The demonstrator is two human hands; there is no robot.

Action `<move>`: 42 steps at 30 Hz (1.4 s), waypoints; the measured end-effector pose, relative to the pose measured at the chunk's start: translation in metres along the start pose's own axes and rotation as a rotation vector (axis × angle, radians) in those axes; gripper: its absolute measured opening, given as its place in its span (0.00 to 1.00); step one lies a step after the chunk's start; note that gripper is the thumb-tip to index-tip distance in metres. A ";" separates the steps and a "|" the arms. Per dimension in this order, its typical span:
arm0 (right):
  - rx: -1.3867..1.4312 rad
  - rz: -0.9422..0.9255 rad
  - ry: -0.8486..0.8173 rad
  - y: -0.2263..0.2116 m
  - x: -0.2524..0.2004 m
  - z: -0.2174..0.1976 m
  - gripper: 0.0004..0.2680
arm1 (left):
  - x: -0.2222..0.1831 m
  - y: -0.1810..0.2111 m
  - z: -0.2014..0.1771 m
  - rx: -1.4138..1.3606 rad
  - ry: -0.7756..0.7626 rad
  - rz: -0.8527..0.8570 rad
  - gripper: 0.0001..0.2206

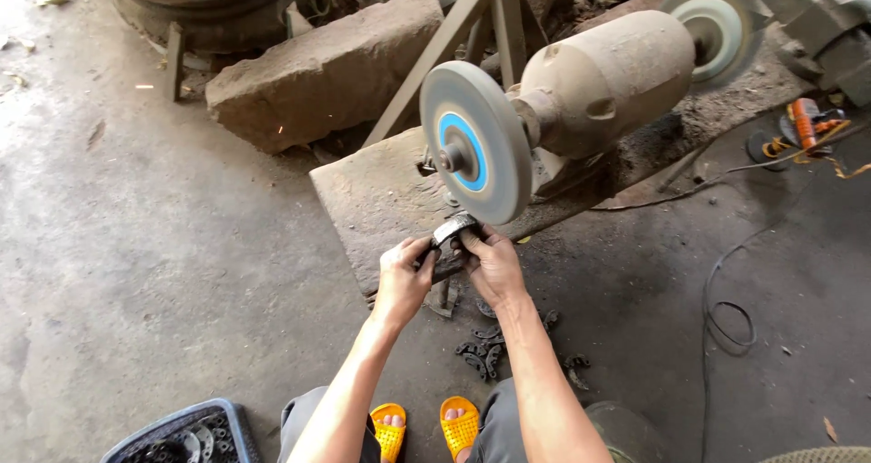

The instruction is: Grinding metal brake shoe components using a bench grinder to smooth the edges

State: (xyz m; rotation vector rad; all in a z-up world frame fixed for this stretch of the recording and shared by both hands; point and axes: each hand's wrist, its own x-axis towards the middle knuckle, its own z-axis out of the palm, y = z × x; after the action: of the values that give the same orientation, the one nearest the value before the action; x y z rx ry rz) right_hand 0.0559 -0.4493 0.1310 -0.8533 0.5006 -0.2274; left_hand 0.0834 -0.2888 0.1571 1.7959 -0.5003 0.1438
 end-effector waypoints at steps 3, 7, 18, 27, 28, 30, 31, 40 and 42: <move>0.033 0.001 0.062 -0.008 0.001 -0.016 0.06 | 0.005 0.004 0.020 -0.046 -0.011 0.037 0.06; 0.077 -0.085 0.134 -0.027 0.000 -0.013 0.04 | 0.018 0.016 0.041 -0.090 -0.012 0.076 0.05; -0.015 -0.158 0.098 -0.021 -0.006 -0.001 0.04 | 0.008 -0.004 0.048 -0.044 0.065 0.081 0.03; -0.161 -0.269 0.126 -0.018 -0.001 0.000 0.03 | 0.002 0.011 0.034 -0.082 0.022 0.005 0.04; -0.218 -0.273 0.106 -0.015 -0.001 0.001 0.03 | 0.000 0.008 0.030 -0.084 0.019 -0.037 0.05; -0.216 -0.267 0.102 -0.014 -0.001 0.004 0.03 | 0.001 0.011 0.026 -0.080 0.018 -0.046 0.05; -0.220 -0.266 0.103 -0.015 -0.002 0.003 0.02 | 0.001 0.013 0.027 -0.085 0.013 -0.054 0.05; -0.165 -0.278 0.144 -0.008 0.010 0.004 0.02 | 0.007 0.007 0.030 -0.075 0.035 -0.069 0.05; -0.161 -0.238 0.114 -0.006 0.004 0.014 0.02 | 0.006 0.013 0.018 -0.051 0.034 -0.075 0.05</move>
State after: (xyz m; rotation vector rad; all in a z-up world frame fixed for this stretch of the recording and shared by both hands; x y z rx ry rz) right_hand 0.0668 -0.4459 0.1422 -1.0627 0.5283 -0.4608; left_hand 0.0801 -0.3099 0.1658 1.7566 -0.4080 0.1087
